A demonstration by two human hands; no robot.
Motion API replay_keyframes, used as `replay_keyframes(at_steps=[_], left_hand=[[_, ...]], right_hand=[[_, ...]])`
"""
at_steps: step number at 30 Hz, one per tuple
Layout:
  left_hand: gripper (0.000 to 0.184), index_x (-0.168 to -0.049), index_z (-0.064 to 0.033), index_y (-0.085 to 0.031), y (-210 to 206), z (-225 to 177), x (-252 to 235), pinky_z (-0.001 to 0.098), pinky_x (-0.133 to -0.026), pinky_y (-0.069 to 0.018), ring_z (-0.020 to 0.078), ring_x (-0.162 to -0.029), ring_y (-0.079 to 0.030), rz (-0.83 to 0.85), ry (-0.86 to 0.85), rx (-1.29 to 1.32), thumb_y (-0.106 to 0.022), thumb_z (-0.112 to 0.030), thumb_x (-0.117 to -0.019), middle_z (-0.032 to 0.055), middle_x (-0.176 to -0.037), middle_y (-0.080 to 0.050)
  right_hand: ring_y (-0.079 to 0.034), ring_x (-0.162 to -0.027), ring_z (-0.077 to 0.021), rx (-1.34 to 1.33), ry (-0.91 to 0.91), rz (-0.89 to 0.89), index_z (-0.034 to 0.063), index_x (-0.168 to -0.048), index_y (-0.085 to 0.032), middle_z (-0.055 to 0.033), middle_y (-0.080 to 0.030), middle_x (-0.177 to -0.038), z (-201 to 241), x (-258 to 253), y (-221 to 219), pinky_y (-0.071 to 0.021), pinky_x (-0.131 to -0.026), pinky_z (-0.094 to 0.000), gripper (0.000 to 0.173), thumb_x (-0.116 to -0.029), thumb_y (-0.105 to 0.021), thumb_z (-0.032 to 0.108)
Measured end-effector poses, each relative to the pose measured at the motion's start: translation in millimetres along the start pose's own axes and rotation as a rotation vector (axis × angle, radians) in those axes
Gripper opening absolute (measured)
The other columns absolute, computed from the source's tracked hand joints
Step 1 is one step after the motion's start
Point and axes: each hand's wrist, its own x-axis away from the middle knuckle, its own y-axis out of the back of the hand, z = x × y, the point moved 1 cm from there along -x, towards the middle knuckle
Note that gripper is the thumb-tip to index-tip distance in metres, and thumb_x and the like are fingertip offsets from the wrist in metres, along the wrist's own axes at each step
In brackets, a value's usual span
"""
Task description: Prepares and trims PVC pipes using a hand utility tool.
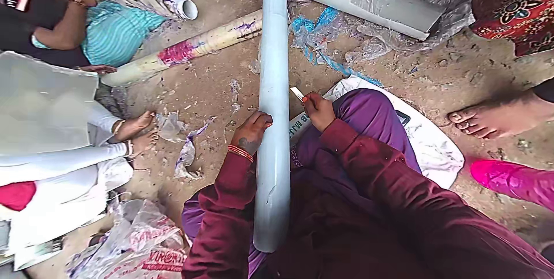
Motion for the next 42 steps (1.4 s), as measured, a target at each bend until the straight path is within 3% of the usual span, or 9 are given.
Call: replay_keyframes(at_steps=[2,13,17,20,26,31,35,39,42], left_hand=[[0.021,-0.116,0.0007,-0.072,2.4,-1.7,-0.6,0.0567,-0.085,-0.0569,0.0405,-0.102,-0.071,0.001,-0.032,-0.007,-0.059,-0.007,-0.102,0.0222,-0.117,-0.07],[0.029,-0.112,-0.0001,-0.074,8.3,-23.8,-17.5,0.0578,-0.075,-0.0557,0.0459,-0.105,-0.068,0.194,-0.087,-0.275,-0.056,0.013,-0.0946,0.0216,-0.119,-0.069],[0.025,-0.111,0.0003,-0.074,1.2,-13.2,-7.9,0.0581,-0.079,-0.056,0.0445,-0.11,-0.067,0.128,-0.038,-0.209,-0.056,0.01,-0.0957,0.0205,-0.119,-0.069],[0.02,-0.106,0.0058,-0.071,-5.2,-4.7,7.5,0.0592,-0.081,-0.057,0.0449,-0.102,-0.07,-0.043,0.009,-0.055,-0.053,0.007,-0.0976,0.0249,-0.116,-0.069],[0.024,-0.12,-0.0013,-0.072,-5.1,4.7,16.7,0.0537,-0.083,-0.0586,0.0378,-0.101,-0.072,-0.119,-0.063,0.016,-0.061,-0.013,-0.1012,0.0208,-0.121,-0.069],[0.022,-0.114,-0.0053,-0.076,-1.0,-13.4,4.0,0.0573,-0.073,-0.058,0.0418,-0.099,-0.071,-0.059,-0.027,-0.08,-0.066,-0.019,-0.0995,0.0191,-0.118,-0.07],[0.015,-0.099,0.003,-0.076,0.4,-36.0,-3.3,0.0526,-0.066,-0.0586,0.0394,-0.089,-0.073,-0.073,-0.012,-0.18,-0.066,-0.009,-0.0966,0.0202,-0.103,-0.073],[0.027,-0.118,0.0104,-0.068,9.3,-78.1,-16.1,0.052,-0.079,-0.056,0.0407,-0.11,-0.068,0.247,0.269,-0.211,-0.048,0.003,-0.1015,0.0257,-0.125,-0.065],[0.033,-0.13,0.0111,-0.06,7.3,-84.5,-19.9,0.0508,-0.086,-0.0537,0.04,-0.118,-0.063,0.314,0.364,-0.209,-0.041,0.004,-0.1035,0.0269,-0.134,-0.06]], right_hand=[[-0.06,-0.065,-0.0214,-0.009,0.001,0.02,-0.0053,-0.107,-0.065,-0.012,-0.063,-0.076,-0.8,0.6,-2.7,-0.0512,-0.067,-0.0418,0.026,-0.1079,-0.049,0.014],[-0.06,-0.064,-0.0208,-0.006,0.003,0.034,-0.0064,-0.106,-0.065,-0.0126,-0.063,-0.076,2.7,4.2,-2.4,-0.0502,-0.066,-0.0409,0.025,-0.1077,-0.049,0.013],[-0.059,-0.065,-0.02,-0.022,-0.013,0.055,-0.0056,-0.107,-0.065,-0.0121,-0.063,-0.077,2.9,3.5,-2.2,-0.0503,-0.066,-0.0399,0.025,-0.1081,-0.048,0.013],[-0.059,-0.064,-0.0206,-0.023,-0.009,0.057,-0.005,-0.106,-0.065,-0.0117,-0.062,-0.076,1.7,2.8,-2.8,-0.0503,-0.066,-0.0404,0.025,-0.1079,-0.049,0.014],[-0.061,-0.066,-0.0213,-0.022,-0.015,0.074,-0.0051,-0.106,-0.066,-0.0122,-0.063,-0.077,0.3,1.4,-10.0,-0.0512,-0.067,-0.0417,0.026,-0.1081,-0.049,0.015],[-0.062,-0.066,-0.0221,-0.017,0.001,0.08,-0.0066,-0.107,-0.065,-0.0133,-0.064,-0.077,-3.6,4.1,-11.9,-0.0524,-0.067,-0.0423,0.026,-0.108,-0.049,0.014],[-0.051,-0.054,-0.0136,-0.022,-0.003,0.065,-0.0051,-0.105,-0.062,-0.0062,-0.054,-0.067,-5.6,7.2,-13.0,-0.0459,-0.055,-0.0333,0.024,-0.1086,-0.048,0.015],[-0.05,-0.055,-0.0023,-0.014,0.03,0.084,-0.008,-0.108,-0.061,-0.0005,-0.054,-0.069,-6.4,6.9,-11.7,-0.0446,-0.056,-0.023,0.028,-0.1072,-0.046,0.016],[-0.051,-0.057,0.0008,-0.001,0.038,0.092,-0.0087,-0.11,-0.06,0.0007,-0.056,-0.071,-4.7,9.0,-9.6,-0.0448,-0.057,-0.0199,0.032,-0.1073,-0.044,0.019]])
